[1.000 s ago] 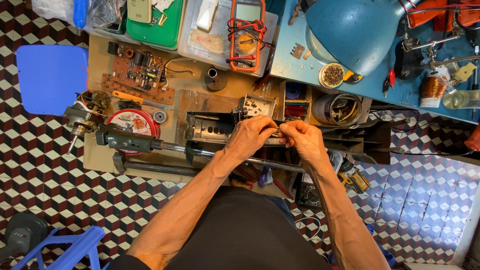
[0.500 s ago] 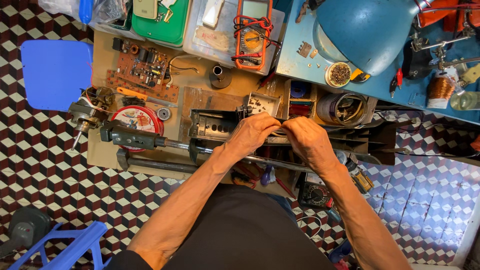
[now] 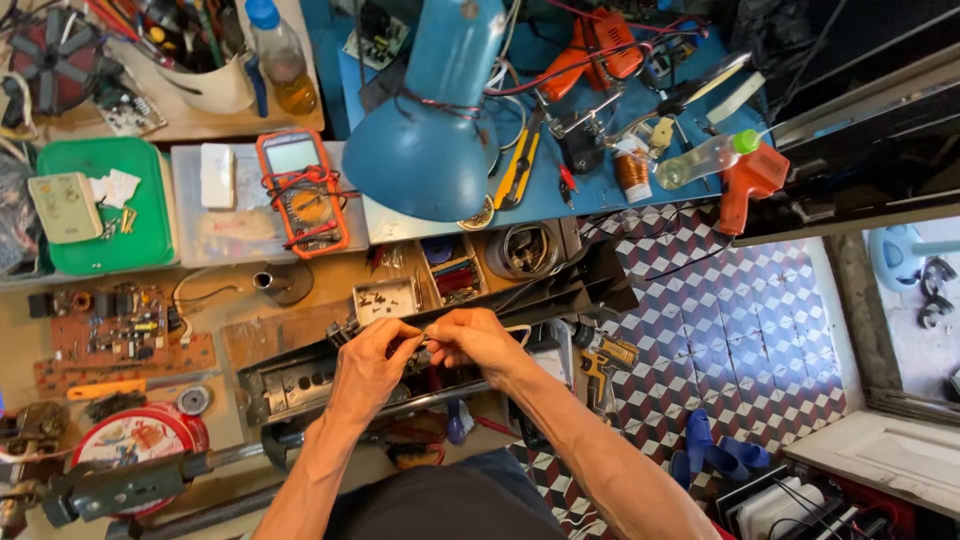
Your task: The person works on a small electronic component, using a heat gun to apply heat and a cordless drill to fasten screws. The component is handled repeatedly and placed into a metal housing.
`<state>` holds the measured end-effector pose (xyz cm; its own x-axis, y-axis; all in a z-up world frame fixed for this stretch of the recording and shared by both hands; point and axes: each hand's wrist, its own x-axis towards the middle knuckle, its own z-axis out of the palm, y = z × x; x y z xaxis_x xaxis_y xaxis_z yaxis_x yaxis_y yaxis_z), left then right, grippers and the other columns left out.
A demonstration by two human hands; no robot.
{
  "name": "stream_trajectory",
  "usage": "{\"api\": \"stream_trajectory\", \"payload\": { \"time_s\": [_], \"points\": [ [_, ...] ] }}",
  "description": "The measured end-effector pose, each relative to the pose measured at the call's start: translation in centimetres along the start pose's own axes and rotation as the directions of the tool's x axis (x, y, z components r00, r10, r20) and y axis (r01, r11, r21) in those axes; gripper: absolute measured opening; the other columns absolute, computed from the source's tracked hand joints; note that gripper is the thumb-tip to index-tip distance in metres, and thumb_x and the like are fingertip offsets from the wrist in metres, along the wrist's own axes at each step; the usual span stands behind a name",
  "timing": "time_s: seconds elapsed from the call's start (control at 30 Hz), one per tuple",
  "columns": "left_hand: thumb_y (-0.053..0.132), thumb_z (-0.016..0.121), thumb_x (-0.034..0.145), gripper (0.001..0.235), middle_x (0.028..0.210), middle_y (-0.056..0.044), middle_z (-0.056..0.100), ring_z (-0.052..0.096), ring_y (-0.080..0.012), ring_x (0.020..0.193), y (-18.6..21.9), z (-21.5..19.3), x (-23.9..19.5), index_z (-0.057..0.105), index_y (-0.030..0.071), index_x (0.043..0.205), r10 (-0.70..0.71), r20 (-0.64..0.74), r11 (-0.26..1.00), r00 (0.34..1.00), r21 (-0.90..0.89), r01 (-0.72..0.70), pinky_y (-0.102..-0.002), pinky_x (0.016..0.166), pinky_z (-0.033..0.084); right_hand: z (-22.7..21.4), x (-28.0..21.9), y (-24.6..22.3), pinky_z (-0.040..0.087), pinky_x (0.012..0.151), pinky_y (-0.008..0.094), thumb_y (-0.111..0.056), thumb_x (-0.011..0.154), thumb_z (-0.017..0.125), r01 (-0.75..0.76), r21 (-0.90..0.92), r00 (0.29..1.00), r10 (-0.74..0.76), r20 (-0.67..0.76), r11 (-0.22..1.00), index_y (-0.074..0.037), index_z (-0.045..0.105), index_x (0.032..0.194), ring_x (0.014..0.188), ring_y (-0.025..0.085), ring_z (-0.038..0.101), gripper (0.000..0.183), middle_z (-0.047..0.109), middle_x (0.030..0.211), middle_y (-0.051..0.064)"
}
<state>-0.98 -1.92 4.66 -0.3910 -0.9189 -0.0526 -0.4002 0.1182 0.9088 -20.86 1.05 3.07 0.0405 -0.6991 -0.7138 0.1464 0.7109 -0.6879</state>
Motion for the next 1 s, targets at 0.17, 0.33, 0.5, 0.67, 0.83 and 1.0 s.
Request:
{"api": "stream_trajectory", "payload": {
  "time_s": [0.17,0.33,0.5,0.67,0.83,1.0],
  "points": [
    [0.014,0.073,0.089,0.015,0.089,-0.008,0.076,0.07,-0.0175,0.071,1.2,0.4,0.0,0.076,0.007,0.102,-0.179,-0.108,0.984,0.978,-0.03,0.177,-0.03,0.066,0.054,-12.0,-3.7,-1.2,0.051,0.063,0.034,-0.031,0.094,0.065,0.106,-0.301,0.718,-0.282,-0.636,0.948,-0.012,0.065,0.118,0.086,0.015,0.069,0.031,0.076,0.098,0.005],
    [0.013,0.072,0.092,0.021,0.091,-0.006,0.078,0.067,-0.0092,0.076,-0.3,1.8,0.5,0.077,0.009,0.112,-0.315,-0.216,0.947,0.924,-0.137,0.291,-0.026,0.069,0.054,-37.4,-5.3,-4.8,0.053,0.082,0.04,-0.03,0.099,0.077,0.083,-0.669,-0.082,-0.664,-0.744,0.739,0.005,0.065,0.109,0.087,0.024,0.064,0.039,0.07,0.099,0.014],
    [0.012,0.072,0.089,0.032,0.096,-0.003,0.078,0.069,-0.0068,0.084,-1.7,3.3,1.3,0.072,0.007,0.121,-0.487,-0.204,0.846,0.849,-0.353,0.4,-0.023,0.075,0.056,-48.6,-1.6,-5.5,0.051,0.065,0.035,-0.051,0.099,0.068,0.415,-0.017,0.612,-0.293,-0.734,0.91,-0.012,0.064,0.119,0.08,0.017,0.065,0.045,0.072,0.101,0.001],
    [0.012,0.072,0.093,0.023,0.096,-0.005,0.076,0.07,-0.009,0.086,-2.8,4.0,1.0,0.076,-0.001,0.112,-0.58,-0.172,0.732,0.796,-0.538,0.417,-0.023,0.078,0.057,-49.1,1.2,-4.6,0.045,0.058,0.026,-0.051,0.11,0.07,0.526,0.198,0.715,-0.303,-0.63,0.827,-0.009,0.06,0.126,0.074,0.013,0.06,0.046,0.066,0.096,0.003],
    [0.012,0.071,0.093,0.023,0.096,-0.004,0.075,0.069,-0.0095,0.085,-3.5,4.5,0.3,0.075,-0.001,0.112,-0.577,-0.191,0.717,0.794,-0.584,0.38,-0.023,0.077,0.056,-47.9,0.5,-3.7,0.04,0.058,0.022,-0.047,0.112,0.069,0.724,0.257,0.636,-0.475,-0.608,0.639,-0.007,0.06,0.123,0.07,0.013,0.055,0.042,0.061,0.086,0.006],
    [0.013,0.07,0.095,0.026,0.095,-0.003,0.075,0.067,-0.0076,0.085,-4.0,4.2,-0.1,0.076,0.003,0.117,-0.57,-0.14,0.726,0.81,-0.547,0.416,-0.021,0.076,0.054,-37.8,-8.0,-1.8,0.047,0.066,0.029,-0.029,0.113,0.072,0.795,-0.185,0.246,-0.585,-0.773,0.578,0.003,0.057,0.121,0.077,0.017,0.06,0.036,0.058,0.087,0.008]
  ]
}}
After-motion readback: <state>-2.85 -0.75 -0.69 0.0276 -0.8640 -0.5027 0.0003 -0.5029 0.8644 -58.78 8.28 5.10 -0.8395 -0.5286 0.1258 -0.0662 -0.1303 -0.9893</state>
